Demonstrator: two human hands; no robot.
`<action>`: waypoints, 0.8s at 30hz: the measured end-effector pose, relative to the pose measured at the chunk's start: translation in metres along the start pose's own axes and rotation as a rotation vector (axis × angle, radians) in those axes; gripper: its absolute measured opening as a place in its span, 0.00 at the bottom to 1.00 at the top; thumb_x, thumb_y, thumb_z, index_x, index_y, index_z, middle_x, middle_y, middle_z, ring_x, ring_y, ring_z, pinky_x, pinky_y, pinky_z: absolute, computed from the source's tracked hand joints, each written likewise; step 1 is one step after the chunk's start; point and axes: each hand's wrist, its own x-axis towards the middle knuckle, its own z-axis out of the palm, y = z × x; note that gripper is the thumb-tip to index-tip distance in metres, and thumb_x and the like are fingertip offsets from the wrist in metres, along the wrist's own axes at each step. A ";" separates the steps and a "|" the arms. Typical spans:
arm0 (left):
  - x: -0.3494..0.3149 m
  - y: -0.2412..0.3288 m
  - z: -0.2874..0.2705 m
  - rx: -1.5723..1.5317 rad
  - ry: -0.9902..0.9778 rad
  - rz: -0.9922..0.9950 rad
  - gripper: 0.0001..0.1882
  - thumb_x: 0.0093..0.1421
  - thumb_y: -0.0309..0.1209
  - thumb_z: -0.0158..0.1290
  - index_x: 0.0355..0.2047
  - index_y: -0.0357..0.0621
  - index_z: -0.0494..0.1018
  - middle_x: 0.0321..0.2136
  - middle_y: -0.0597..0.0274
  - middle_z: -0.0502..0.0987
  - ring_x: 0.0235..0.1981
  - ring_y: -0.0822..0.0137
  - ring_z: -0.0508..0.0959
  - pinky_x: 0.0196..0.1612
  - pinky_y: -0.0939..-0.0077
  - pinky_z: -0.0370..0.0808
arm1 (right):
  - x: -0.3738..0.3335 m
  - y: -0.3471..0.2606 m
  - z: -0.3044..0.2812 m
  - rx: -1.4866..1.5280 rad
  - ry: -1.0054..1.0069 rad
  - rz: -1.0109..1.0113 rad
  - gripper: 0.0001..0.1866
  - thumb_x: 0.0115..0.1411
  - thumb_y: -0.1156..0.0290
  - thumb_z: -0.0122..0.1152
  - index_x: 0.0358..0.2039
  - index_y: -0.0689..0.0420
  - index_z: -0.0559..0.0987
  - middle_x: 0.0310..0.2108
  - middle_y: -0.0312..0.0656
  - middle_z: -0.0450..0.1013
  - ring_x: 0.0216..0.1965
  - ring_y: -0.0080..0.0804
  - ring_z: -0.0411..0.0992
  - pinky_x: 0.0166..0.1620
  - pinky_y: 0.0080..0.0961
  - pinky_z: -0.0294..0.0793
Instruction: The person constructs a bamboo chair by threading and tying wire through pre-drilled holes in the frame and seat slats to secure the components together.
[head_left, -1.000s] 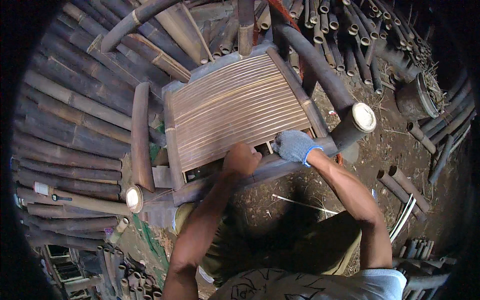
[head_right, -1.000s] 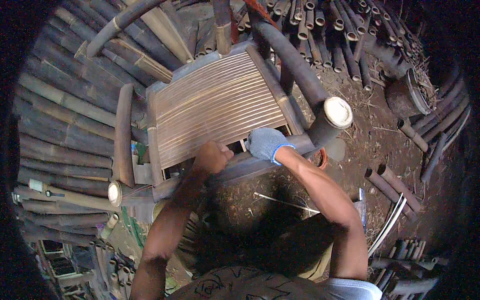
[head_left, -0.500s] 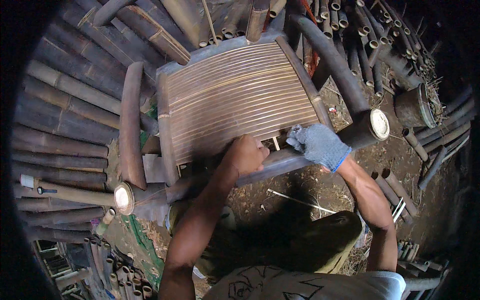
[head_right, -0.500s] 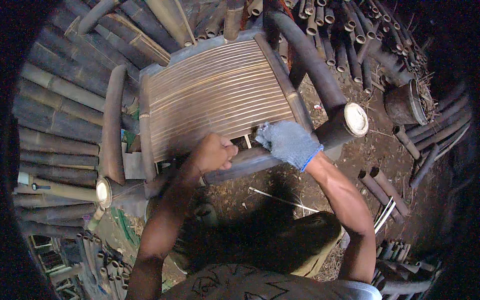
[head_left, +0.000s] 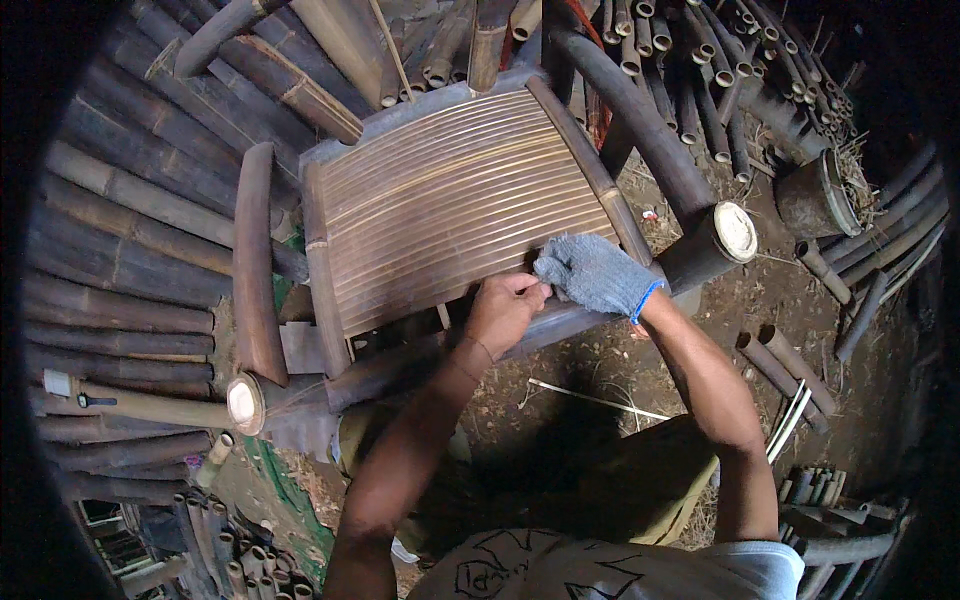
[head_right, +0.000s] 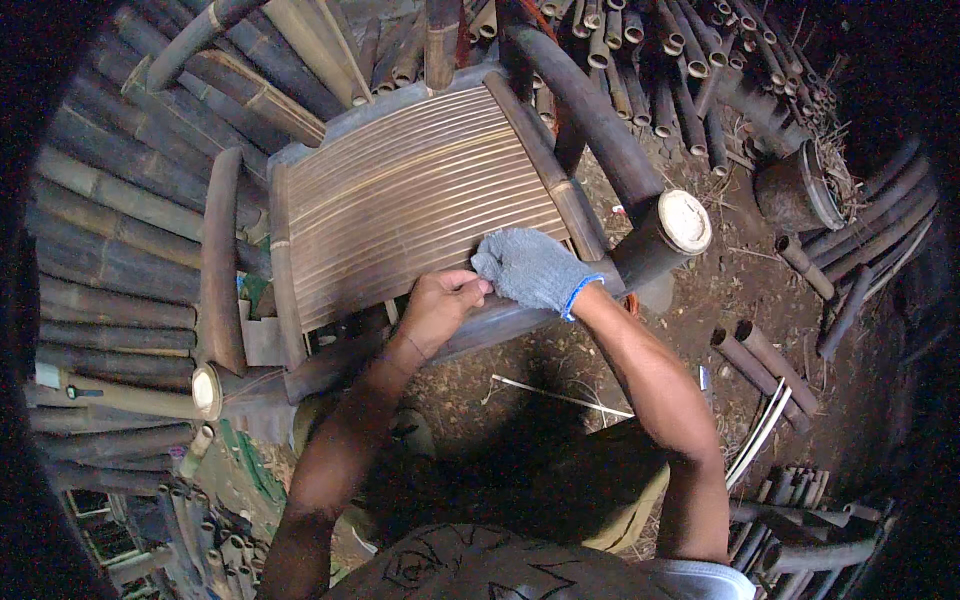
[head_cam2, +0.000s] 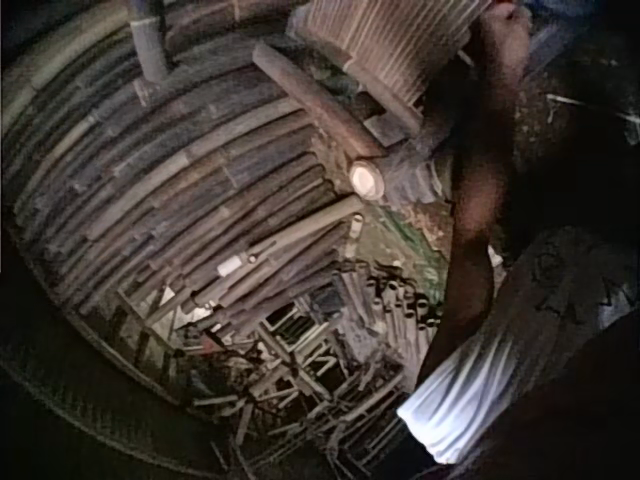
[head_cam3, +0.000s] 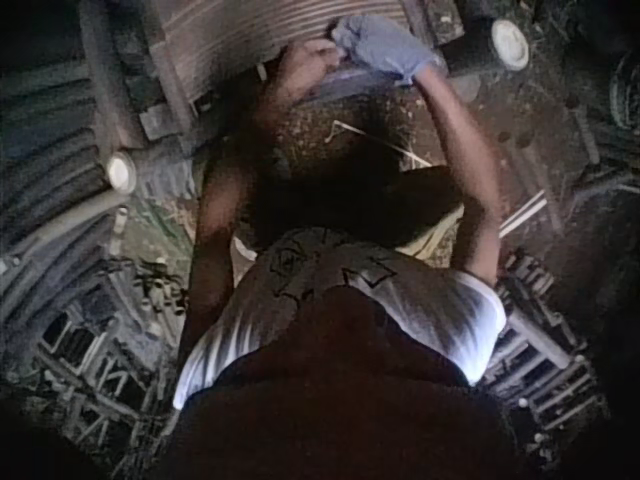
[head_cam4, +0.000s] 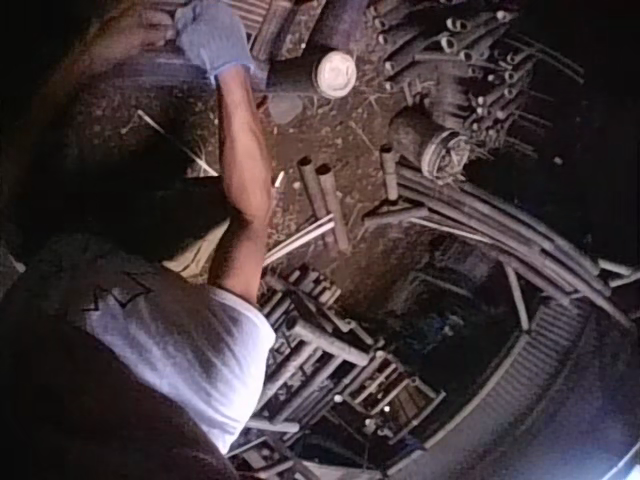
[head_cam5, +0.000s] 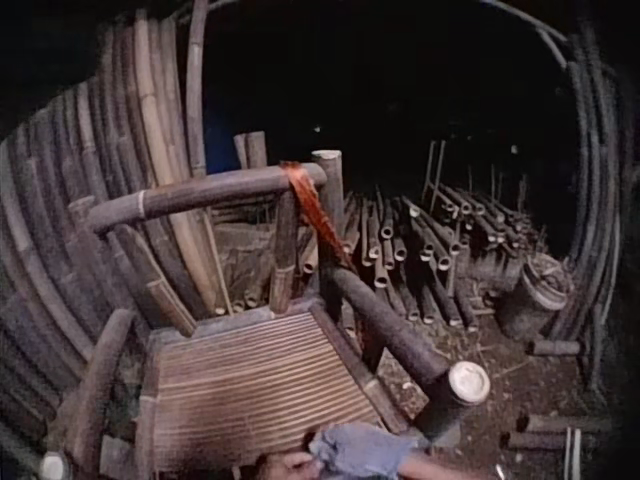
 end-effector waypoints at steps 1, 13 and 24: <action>-0.002 -0.005 -0.001 -0.042 0.034 -0.021 0.09 0.63 0.31 0.58 0.38 0.39 0.81 0.22 0.73 0.74 0.18 0.83 0.63 0.20 0.84 0.57 | 0.001 -0.003 0.001 0.195 0.119 0.070 0.12 0.61 0.66 0.56 0.41 0.59 0.77 0.36 0.52 0.77 0.41 0.53 0.75 0.45 0.44 0.74; -0.006 -0.001 -0.019 0.185 0.148 0.147 0.11 0.63 0.34 0.61 0.40 0.41 0.83 0.27 0.65 0.82 0.25 0.75 0.76 0.29 0.77 0.73 | -0.018 0.003 0.041 0.237 0.247 -0.051 0.14 0.63 0.59 0.57 0.38 0.56 0.80 0.37 0.48 0.77 0.43 0.52 0.74 0.46 0.44 0.73; -0.008 0.017 -0.010 0.275 0.166 0.154 0.11 0.59 0.30 0.63 0.39 0.37 0.81 0.35 0.57 0.84 0.36 0.68 0.82 0.40 0.74 0.76 | -0.027 -0.008 0.050 -0.051 0.529 -0.109 0.08 0.60 0.65 0.57 0.29 0.56 0.76 0.30 0.49 0.72 0.36 0.52 0.71 0.41 0.46 0.71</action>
